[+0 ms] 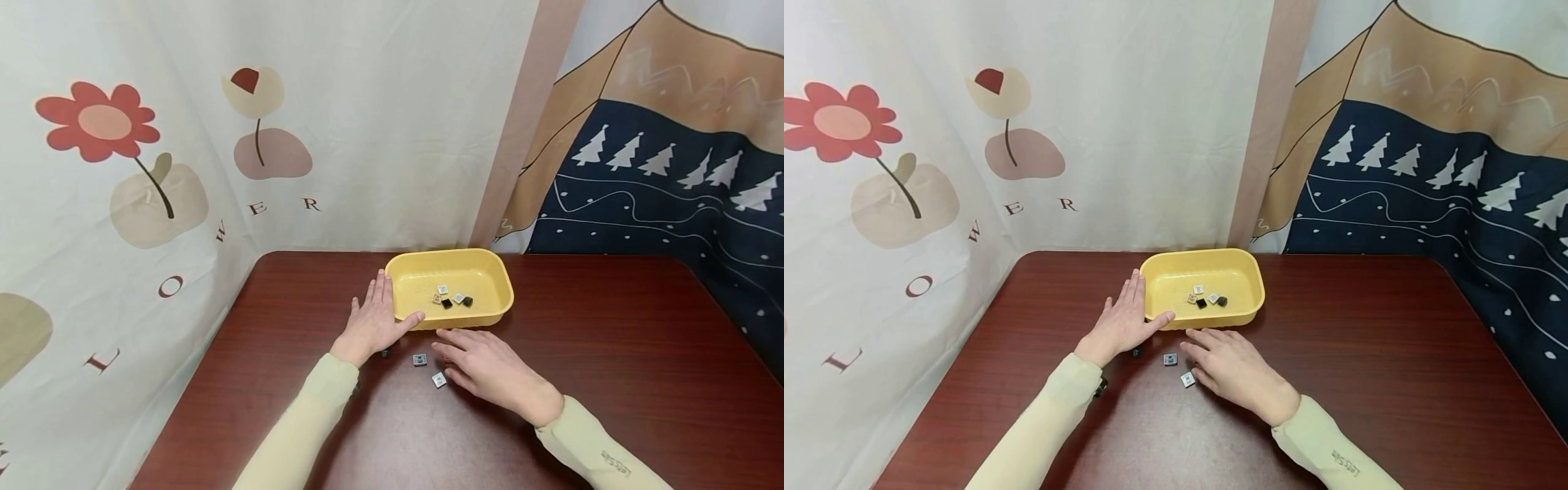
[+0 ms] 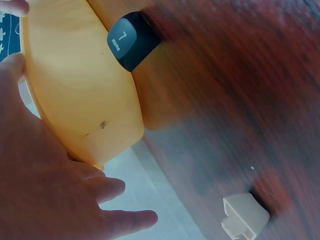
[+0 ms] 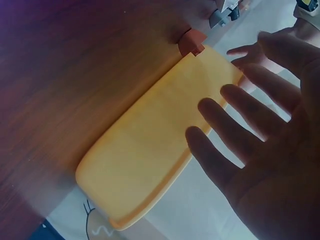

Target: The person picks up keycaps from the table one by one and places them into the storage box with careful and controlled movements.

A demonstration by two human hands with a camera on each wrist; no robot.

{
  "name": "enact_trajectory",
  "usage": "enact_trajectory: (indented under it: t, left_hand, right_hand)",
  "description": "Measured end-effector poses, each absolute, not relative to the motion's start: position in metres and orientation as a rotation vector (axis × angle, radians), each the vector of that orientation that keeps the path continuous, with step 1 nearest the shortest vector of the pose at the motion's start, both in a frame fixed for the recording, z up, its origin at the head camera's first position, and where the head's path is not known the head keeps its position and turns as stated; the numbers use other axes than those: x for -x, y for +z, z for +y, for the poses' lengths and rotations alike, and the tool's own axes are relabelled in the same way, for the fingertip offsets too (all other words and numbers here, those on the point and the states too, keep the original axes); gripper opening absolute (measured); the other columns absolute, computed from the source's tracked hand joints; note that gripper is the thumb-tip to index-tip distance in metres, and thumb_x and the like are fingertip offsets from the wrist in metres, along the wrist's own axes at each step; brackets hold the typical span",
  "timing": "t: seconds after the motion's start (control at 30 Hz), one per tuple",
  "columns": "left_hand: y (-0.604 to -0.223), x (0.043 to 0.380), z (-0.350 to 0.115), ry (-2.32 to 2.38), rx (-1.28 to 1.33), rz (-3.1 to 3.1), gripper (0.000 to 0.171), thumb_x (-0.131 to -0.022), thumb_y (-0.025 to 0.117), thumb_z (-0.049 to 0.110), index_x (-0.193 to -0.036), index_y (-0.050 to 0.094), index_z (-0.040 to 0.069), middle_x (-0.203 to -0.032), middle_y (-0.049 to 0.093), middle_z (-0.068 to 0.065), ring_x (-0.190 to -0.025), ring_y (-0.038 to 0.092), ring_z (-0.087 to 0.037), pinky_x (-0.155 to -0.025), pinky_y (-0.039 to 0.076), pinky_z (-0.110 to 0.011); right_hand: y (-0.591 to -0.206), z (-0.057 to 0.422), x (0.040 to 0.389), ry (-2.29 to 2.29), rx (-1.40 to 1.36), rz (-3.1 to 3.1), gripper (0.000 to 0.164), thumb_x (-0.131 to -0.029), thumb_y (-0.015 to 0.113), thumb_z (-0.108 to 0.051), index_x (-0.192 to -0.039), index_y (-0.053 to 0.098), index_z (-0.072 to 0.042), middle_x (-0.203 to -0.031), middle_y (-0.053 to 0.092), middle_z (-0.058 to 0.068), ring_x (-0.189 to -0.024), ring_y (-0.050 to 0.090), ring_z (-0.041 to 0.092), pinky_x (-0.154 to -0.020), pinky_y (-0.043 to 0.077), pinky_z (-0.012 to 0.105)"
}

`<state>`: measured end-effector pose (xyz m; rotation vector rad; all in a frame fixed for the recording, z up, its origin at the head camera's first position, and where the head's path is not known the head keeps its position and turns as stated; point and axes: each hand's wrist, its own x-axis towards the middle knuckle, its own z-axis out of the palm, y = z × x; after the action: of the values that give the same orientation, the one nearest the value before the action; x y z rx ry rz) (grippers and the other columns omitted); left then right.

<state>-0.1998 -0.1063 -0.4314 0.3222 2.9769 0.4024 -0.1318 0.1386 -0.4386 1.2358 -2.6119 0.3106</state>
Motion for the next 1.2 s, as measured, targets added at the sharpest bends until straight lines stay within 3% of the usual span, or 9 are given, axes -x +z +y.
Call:
enact_trajectory:
  t: [0.33,0.87,1.2]
  left_hand:
    - [-0.4309,0.1992,-0.1071,0.412,-0.330,2.973,0.114,-0.094,0.040,0.082,-0.165,0.007,-0.001,-0.173,0.000,-0.016,-0.158,0.012,-0.035,-0.119,0.021,-0.065]
    - [-0.4323,0.1997,-0.1077,0.407,-0.338,2.979,0.114,-0.094,0.041,0.081,-0.165,0.007,-0.001,-0.173,-0.001,-0.016,-0.158,0.013,-0.035,-0.119,0.020,-0.066]
    - [-0.4313,0.1990,-0.1071,0.410,-0.330,2.980,0.114,-0.094,0.041,0.081,-0.165,0.007,-0.001,-0.173,-0.001,-0.015,-0.158,0.013,-0.035,-0.119,0.020,-0.065]
  right_hand:
    - [-0.4425,0.1335,0.1320,0.269,-1.316,-2.651,0.040,-0.091,0.080,-0.016,-0.130,0.072,-0.012,-0.138,0.066,0.012,-0.124,0.065,0.030,-0.091,0.056,0.049]
    - [-0.4429,0.1293,0.1268,0.272,-1.264,-2.655,0.013,-0.090,0.075,-0.004,-0.102,0.076,-0.010,-0.101,0.069,0.002,-0.089,0.069,0.019,-0.079,0.057,0.036]
    - [-0.4453,0.1305,0.1271,0.287,-1.261,-2.626,0.015,-0.086,0.073,0.004,-0.091,0.073,-0.011,-0.090,0.062,0.000,-0.076,0.064,0.016,-0.068,0.054,0.032]
